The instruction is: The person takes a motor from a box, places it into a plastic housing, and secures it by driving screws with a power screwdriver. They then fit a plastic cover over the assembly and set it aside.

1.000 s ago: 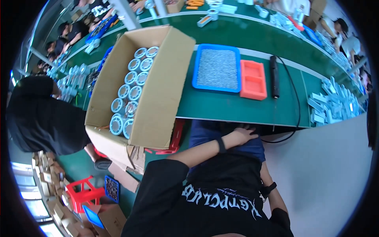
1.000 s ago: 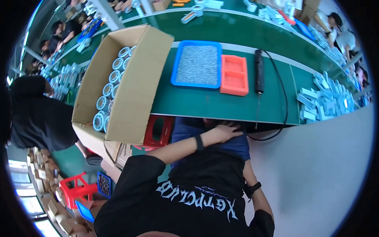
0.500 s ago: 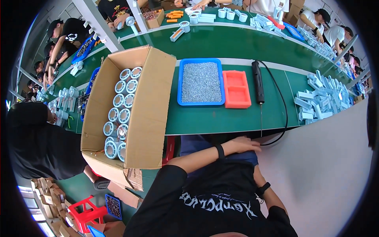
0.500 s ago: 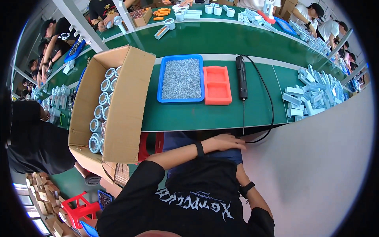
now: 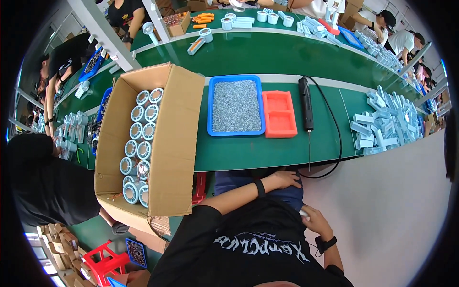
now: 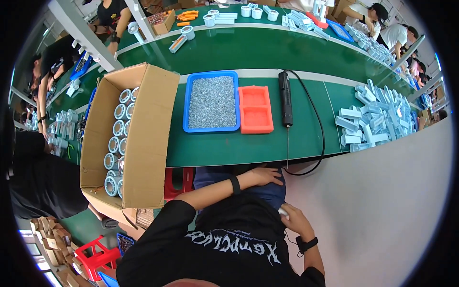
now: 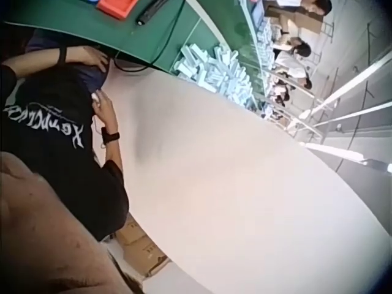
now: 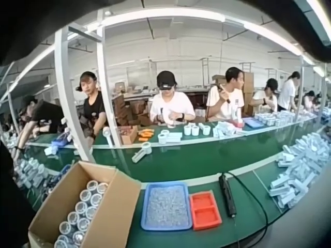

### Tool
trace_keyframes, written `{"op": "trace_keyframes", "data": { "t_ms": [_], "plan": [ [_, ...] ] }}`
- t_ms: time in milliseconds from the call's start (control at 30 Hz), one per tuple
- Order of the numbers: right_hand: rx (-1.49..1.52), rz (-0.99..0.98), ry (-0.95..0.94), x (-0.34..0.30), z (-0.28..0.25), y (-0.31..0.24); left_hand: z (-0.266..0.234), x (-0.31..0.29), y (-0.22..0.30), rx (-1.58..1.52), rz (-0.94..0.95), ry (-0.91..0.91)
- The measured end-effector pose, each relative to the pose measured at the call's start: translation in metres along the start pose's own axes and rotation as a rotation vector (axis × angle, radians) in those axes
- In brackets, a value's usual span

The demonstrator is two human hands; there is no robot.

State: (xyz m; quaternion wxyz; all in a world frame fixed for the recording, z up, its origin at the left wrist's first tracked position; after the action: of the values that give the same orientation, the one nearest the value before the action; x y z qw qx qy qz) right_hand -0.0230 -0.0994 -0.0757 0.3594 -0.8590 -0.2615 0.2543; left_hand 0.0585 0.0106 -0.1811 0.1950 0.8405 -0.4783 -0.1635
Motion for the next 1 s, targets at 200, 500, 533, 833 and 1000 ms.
{"op": "trace_keyframes", "data": {
  "t_ms": [200, 500, 533, 833, 1000],
  "plan": [
    [0.547, 0.198, 0.096, 0.010, -0.072, -0.018, -0.078, -0.053, 0.032, -0.400, -0.157, 0.015],
    [1.158, -0.434, 0.063, 0.145, -0.133, -0.227, -0.271, -0.207, 0.074, -0.966, -0.061, 1.124],
    [1.160, -0.441, 0.035, 0.149, -0.130, -0.233, -0.284, -0.214, 0.076, -0.880, -0.064, 1.202],
    [0.513, -0.736, 0.321, 0.149, -0.118, -0.239, -0.295, -0.201, 0.062, -0.642, -0.154, 1.275],
    [0.294, -0.828, 0.701, 0.140, -0.115, -0.230, -0.275, -0.190, 0.053, -0.947, -0.165, 1.397]
  ]
}}
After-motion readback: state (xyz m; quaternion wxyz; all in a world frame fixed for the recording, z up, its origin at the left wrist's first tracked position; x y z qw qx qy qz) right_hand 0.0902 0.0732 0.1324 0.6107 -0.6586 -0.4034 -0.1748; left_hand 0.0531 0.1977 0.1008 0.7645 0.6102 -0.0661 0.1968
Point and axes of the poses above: each hand's wrist, its own x-axis towards the middle knuckle, its own z-axis out of the palm, y = z × x, the point moved 8 cm from there along x, towards the middle knuckle, and after that the axes turned 2 degrees about -y, right-handed, at the moved point
